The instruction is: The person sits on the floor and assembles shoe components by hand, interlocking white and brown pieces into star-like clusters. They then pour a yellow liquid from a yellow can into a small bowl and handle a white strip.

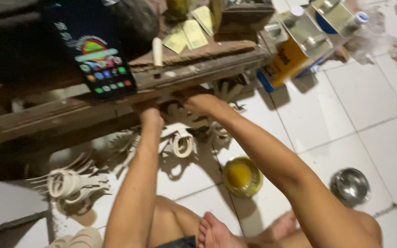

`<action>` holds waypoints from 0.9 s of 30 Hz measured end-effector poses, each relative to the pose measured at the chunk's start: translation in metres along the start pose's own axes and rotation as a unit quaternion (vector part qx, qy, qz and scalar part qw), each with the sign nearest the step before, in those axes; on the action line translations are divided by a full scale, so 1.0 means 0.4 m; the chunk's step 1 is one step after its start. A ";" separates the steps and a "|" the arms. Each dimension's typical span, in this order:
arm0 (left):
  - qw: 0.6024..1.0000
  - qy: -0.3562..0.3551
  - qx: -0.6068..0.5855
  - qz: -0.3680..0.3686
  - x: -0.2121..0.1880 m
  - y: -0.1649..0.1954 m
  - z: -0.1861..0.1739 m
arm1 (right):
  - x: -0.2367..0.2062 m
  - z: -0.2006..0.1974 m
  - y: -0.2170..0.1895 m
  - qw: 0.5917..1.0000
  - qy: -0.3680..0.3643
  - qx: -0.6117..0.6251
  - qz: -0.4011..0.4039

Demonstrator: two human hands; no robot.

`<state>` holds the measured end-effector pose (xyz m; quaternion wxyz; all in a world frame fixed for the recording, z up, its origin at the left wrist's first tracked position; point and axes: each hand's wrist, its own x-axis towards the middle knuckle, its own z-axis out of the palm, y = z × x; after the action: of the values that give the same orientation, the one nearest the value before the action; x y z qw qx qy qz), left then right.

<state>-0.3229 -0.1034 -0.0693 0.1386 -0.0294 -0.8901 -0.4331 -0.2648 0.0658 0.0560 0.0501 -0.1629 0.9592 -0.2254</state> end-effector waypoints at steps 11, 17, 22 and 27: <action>0.970 -0.073 -0.214 0.092 -0.509 0.260 -0.242 | -1.023 0.105 0.184 0.817 0.429 0.118 0.366; 0.819 -0.183 -0.435 -0.327 -0.827 0.288 -0.088 | -1.455 0.113 0.392 0.682 0.391 0.059 0.615; 0.773 -0.242 -0.375 -0.450 -0.931 0.248 0.022 | -1.540 0.062 0.418 0.672 0.339 0.097 0.652; 0.847 -0.300 -0.274 -0.342 -0.875 0.259 0.137 | -1.579 0.002 0.399 0.585 0.377 0.383 0.608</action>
<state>0.0189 0.0276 -0.1176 -0.3055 0.1117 -0.6874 -0.6494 0.2840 0.4120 -0.0022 -0.1334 0.5918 0.5923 -0.5303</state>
